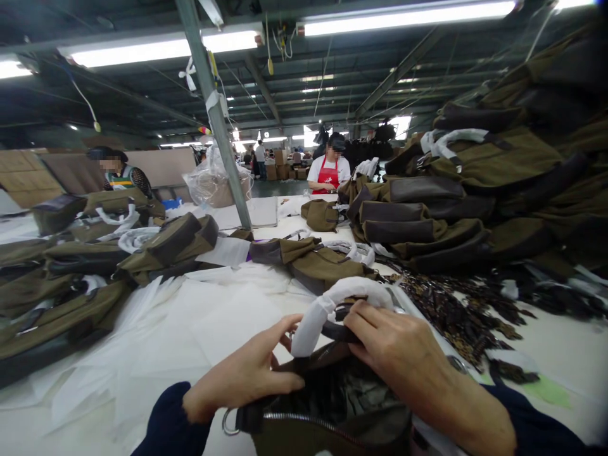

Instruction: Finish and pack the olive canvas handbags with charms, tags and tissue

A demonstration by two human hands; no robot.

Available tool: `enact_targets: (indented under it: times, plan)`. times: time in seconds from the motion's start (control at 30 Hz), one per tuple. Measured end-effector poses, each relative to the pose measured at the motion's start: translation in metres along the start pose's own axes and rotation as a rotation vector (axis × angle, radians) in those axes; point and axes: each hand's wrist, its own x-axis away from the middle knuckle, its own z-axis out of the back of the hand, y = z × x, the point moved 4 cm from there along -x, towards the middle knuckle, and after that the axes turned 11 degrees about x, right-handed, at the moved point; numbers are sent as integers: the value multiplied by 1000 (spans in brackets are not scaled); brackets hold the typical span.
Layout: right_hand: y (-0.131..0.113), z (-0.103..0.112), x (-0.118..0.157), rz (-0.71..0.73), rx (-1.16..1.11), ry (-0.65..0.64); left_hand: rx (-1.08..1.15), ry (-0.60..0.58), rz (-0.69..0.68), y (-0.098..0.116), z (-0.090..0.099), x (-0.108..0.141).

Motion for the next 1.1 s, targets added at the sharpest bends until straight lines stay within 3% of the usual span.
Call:
enact_targets:
  times: [0.23, 0.43, 0.67, 0.73, 0.83, 0.97, 1.1]
  plan:
    - [-9, 25, 14, 101, -118, 18, -140, 72, -90, 5, 1, -9]
    - [26, 33, 13, -153, -519, -152, -102, 160, -106, -7, 3, -18]
    - [-10, -21, 45, 150, -391, -521, -37, 120, -137, 1, -6, -16]
    - [-14, -25, 45, 222, -401, -594, -34, 108, -124, 5, -10, -14]
    - [-15, -15, 32, 329, -416, -685, -41, 96, -86, 8, -13, -12]
    - [-19, -7, 21, 394, -347, -590, -33, 79, -66, 9, -14, -14]
    - [-40, -31, 39, 408, -186, -406, -47, 56, -61, 8, -14, -16]
